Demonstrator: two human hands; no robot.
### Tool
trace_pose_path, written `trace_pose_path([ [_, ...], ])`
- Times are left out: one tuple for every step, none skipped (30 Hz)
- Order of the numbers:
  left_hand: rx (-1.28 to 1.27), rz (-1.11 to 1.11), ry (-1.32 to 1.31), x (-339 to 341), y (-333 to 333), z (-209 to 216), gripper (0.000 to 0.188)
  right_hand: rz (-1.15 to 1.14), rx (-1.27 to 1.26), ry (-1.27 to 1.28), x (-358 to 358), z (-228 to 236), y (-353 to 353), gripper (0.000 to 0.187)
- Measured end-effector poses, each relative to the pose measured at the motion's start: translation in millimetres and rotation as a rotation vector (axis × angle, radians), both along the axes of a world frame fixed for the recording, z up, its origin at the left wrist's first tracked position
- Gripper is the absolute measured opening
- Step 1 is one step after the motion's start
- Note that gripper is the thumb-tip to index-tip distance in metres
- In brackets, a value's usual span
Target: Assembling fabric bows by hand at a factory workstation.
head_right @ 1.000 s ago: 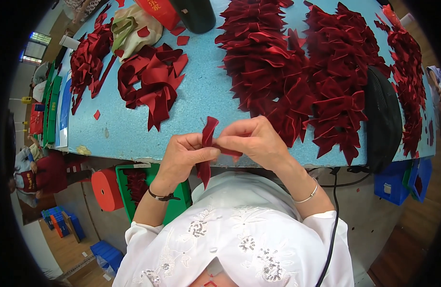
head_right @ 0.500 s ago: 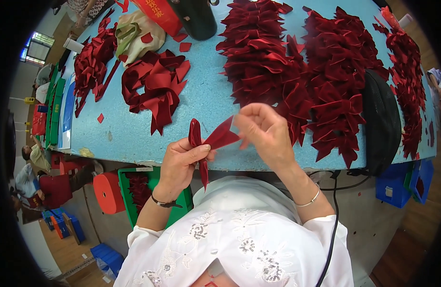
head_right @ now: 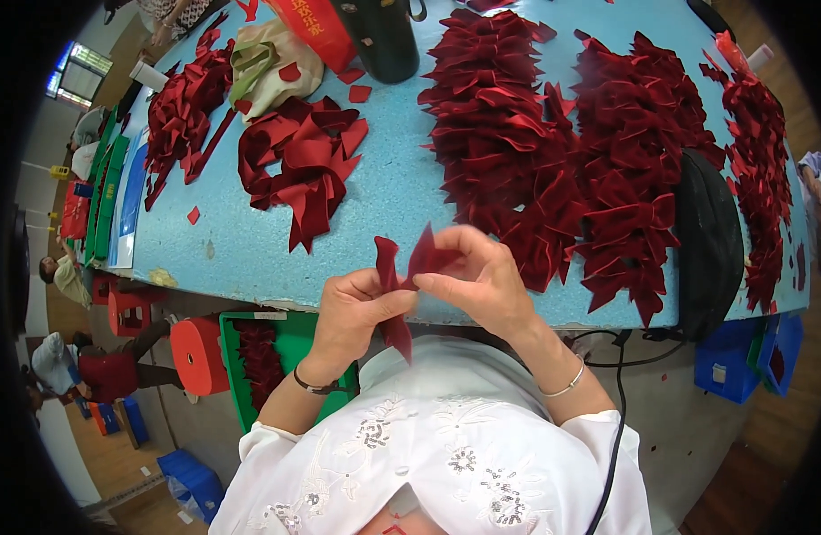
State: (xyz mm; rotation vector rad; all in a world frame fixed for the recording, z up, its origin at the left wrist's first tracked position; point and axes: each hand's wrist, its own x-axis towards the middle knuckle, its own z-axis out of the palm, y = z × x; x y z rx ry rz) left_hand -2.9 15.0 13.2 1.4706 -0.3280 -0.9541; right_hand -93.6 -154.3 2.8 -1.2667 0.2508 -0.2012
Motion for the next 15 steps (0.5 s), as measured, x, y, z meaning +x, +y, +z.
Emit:
trace_pose_path([
  [0.067,-0.052,-0.086,-0.3,0.6,1.3,0.011,-0.088,0.002,-0.056,2.6,4.8,3.9,0.021],
  [0.065,-0.051,-0.084,-2.3,-0.7,3.2,0.011,-0.177,0.005,-0.112,3.6,7.4,5.7,0.019],
  [0.043,-0.027,-0.102,-5.9,-4.1,5.7,0.011,-0.176,0.003,-0.109,3.0,8.0,5.3,0.019],
  [0.021,-0.004,-0.121,-9.5,-7.6,7.8,0.012,-0.135,-0.064,-0.096,1.8,8.2,4.0,0.018],
  [-0.001,0.020,-0.141,-11.1,-9.0,8.9,0.012,-0.093,-0.129,-0.084,1.0,8.6,2.5,0.017],
  [-0.002,0.020,-0.140,-11.2,-8.5,9.0,0.012,-0.051,-0.194,-0.072,0.3,8.8,1.1,0.016],
  [0.033,-0.013,-0.207,-11.2,-7.8,9.0,0.013,-0.051,-0.195,-0.071,0.0,7.8,0.1,0.016],
  [0.069,-0.045,-0.275,-11.2,-7.0,9.0,0.013,-0.032,-0.186,-0.047,0.1,5.2,-0.9,0.016],
  [0.105,-0.077,-0.342,-11.2,-6.3,9.0,0.014,-0.012,-0.177,-0.023,0.3,2.3,-1.7,0.016],
  [0.105,-0.076,-0.341,-11.3,-6.1,8.5,0.014,0.006,-0.168,0.001,0.0,-0.2,-2.9,0.016],
  [0.073,-0.064,-0.302,-11.3,-5.8,8.0,0.014,0.007,-0.168,0.003,-0.5,-2.1,-4.3,0.016],
  [0.042,-0.052,-0.263,-11.4,-5.5,7.3,0.014,0.008,-0.107,-0.008,-1.0,-4.0,-5.8,0.016],
  [0.011,-0.040,-0.224,-11.4,-5.2,6.5,0.014,0.008,-0.045,-0.018,-1.5,-5.6,-7.0,0.016],
  [0.012,-0.039,-0.223,-11.2,-4.8,5.5,0.014,0.008,0.017,-0.028,-1.7,-6.7,-7.5,0.016],
  [-0.033,-0.014,-0.146,-11.0,-4.5,4.4,0.014,0.010,0.018,-0.028,-1.8,-7.3,-7.4,0.016],
])
